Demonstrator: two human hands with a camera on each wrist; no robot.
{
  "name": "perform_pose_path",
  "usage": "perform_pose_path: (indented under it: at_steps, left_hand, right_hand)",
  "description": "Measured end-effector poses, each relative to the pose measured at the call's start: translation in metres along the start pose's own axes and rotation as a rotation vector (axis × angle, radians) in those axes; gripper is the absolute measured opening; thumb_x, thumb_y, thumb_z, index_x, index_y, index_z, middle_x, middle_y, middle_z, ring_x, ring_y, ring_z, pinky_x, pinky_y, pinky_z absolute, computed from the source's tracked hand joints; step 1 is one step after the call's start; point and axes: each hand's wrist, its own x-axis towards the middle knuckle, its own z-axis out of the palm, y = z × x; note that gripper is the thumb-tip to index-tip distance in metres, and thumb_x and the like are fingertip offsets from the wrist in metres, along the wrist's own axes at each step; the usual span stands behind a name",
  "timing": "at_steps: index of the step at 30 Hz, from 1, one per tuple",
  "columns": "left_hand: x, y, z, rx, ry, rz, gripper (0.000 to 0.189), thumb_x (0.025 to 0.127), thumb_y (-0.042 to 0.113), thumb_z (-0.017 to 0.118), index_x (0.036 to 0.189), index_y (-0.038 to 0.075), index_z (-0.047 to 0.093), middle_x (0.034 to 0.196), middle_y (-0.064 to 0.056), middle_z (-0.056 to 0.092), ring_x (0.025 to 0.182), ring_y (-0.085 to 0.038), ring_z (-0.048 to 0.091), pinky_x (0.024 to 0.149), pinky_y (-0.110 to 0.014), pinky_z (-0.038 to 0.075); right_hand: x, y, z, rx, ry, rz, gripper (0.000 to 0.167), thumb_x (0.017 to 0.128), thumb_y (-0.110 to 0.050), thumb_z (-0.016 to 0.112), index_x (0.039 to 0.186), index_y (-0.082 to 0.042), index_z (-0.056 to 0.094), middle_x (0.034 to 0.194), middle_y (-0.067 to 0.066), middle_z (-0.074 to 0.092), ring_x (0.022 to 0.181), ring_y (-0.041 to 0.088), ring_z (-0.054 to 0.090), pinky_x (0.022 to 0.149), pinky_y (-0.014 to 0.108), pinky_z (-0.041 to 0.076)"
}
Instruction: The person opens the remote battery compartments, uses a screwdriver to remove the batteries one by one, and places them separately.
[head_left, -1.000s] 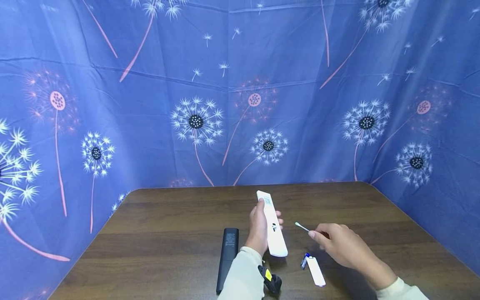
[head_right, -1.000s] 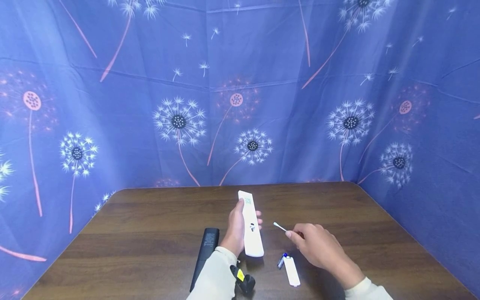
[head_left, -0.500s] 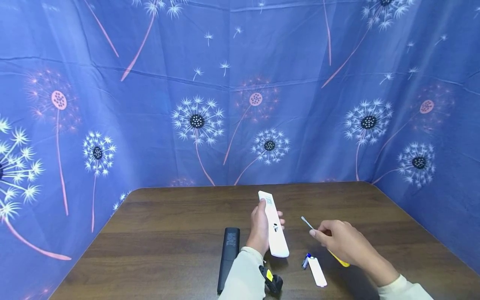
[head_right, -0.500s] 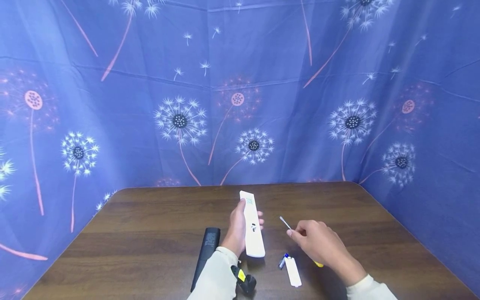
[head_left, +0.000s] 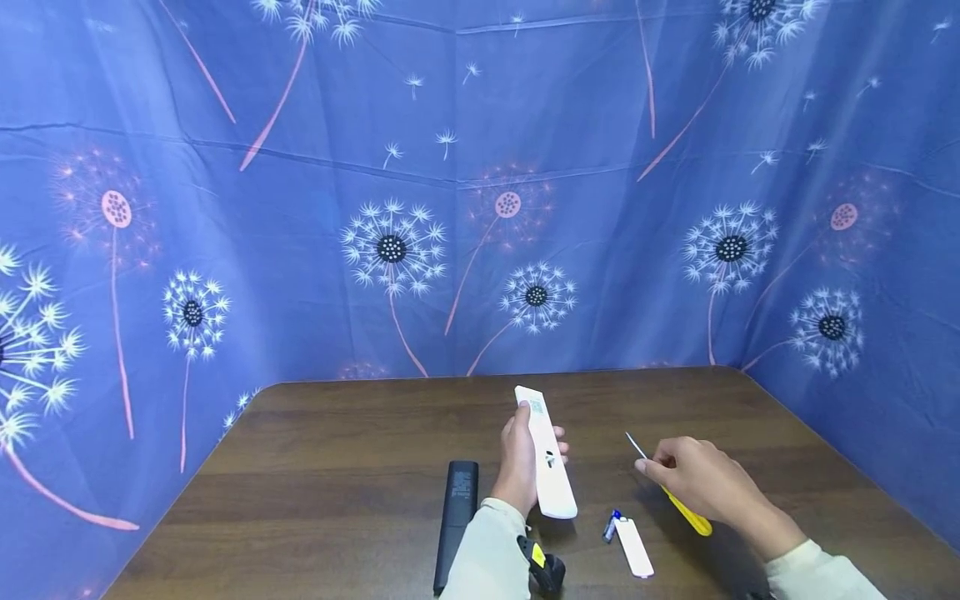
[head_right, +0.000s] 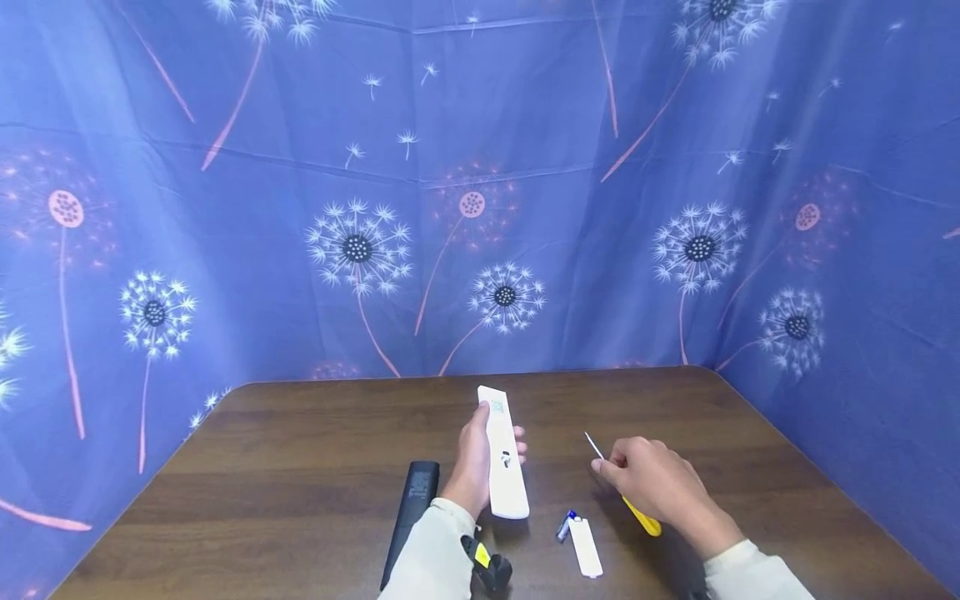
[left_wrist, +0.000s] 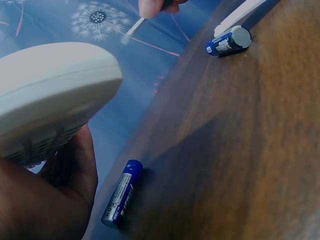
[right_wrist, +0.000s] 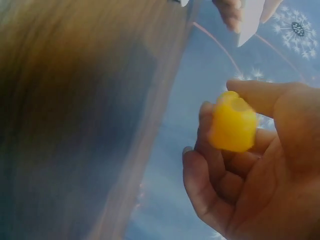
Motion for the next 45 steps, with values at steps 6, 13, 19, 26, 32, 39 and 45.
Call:
perform_pose_path:
  at_steps: [6, 13, 19, 26, 32, 39, 45]
  left_hand:
    - [0.002, 0.005, -0.004, -0.012, 0.014, -0.005, 0.064, 0.106, 0.047, 0.032, 0.149, -0.001, 0.027, 0.098, -0.018, 0.067, 0.067, -0.017, 0.066, 0.061, -0.031, 0.054]
    - [0.002, 0.005, -0.004, -0.012, 0.012, -0.022, 0.067, 0.106, 0.048, 0.032, 0.151, -0.001, 0.023, 0.100, -0.018, 0.067, 0.069, -0.018, 0.066, 0.063, -0.032, 0.055]
    - [0.002, 0.006, -0.005, -0.012, 0.023, -0.024, 0.069, 0.106, 0.049, 0.031, 0.152, -0.002, 0.024, 0.102, -0.019, 0.067, 0.070, -0.018, 0.066, 0.063, -0.032, 0.055]
    - [0.007, 0.012, -0.013, -0.033, 0.039, -0.014, 0.068, 0.106, 0.049, 0.030, 0.147, -0.004, 0.033, 0.101, -0.017, 0.068, 0.069, -0.017, 0.067, 0.063, -0.031, 0.055]
    - [0.006, 0.015, -0.017, -0.029, 0.070, -0.019, 0.068, 0.105, 0.050, 0.029, 0.145, -0.006, 0.036, 0.101, -0.018, 0.069, 0.071, -0.018, 0.068, 0.066, -0.033, 0.055]
    - [0.006, 0.015, -0.014, -0.046, 0.059, -0.022, 0.067, 0.106, 0.048, 0.031, 0.146, -0.005, 0.035, 0.096, -0.014, 0.068, 0.070, -0.018, 0.067, 0.066, -0.032, 0.055]
    - [0.006, 0.013, -0.013, -0.042, 0.050, -0.023, 0.068, 0.106, 0.048, 0.031, 0.148, -0.005, 0.031, 0.101, -0.018, 0.067, 0.070, -0.018, 0.067, 0.065, -0.032, 0.055]
  right_hand:
    - [0.008, 0.005, 0.002, 0.019, 0.003, 0.002, 0.029, 0.095, -0.037, 0.068, 0.075, -0.017, 0.064, 0.063, -0.008, 0.050, 0.055, 0.011, 0.046, 0.050, 0.031, 0.035]
    - [0.009, 0.014, -0.002, 0.050, 0.012, 0.041, 0.032, 0.095, -0.041, 0.067, 0.077, -0.015, 0.066, 0.068, -0.005, 0.053, 0.060, 0.014, 0.047, 0.051, 0.033, 0.036]
    - [0.010, 0.028, -0.007, 0.031, -0.008, 0.079, 0.031, 0.094, -0.041, 0.068, 0.078, -0.015, 0.067, 0.069, -0.004, 0.054, 0.061, 0.016, 0.049, 0.050, 0.035, 0.037]
    - [0.010, 0.044, -0.008, -0.012, -0.037, 0.119, 0.031, 0.092, -0.040, 0.070, 0.076, -0.015, 0.063, 0.066, -0.003, 0.051, 0.057, 0.016, 0.048, 0.049, 0.034, 0.035]
    - [0.010, 0.052, -0.008, -0.029, -0.077, 0.172, 0.030, 0.091, -0.041, 0.070, 0.076, -0.016, 0.062, 0.067, -0.003, 0.052, 0.059, 0.017, 0.050, 0.051, 0.036, 0.036]
    - [0.010, 0.056, -0.010, -0.063, -0.093, 0.191, 0.031, 0.090, -0.045, 0.069, 0.078, -0.018, 0.062, 0.069, -0.003, 0.053, 0.064, 0.018, 0.050, 0.055, 0.040, 0.038]
    - [0.010, 0.056, -0.010, -0.087, -0.098, 0.194, 0.030, 0.089, -0.044, 0.071, 0.077, -0.019, 0.060, 0.068, -0.002, 0.052, 0.064, 0.019, 0.050, 0.057, 0.042, 0.038]
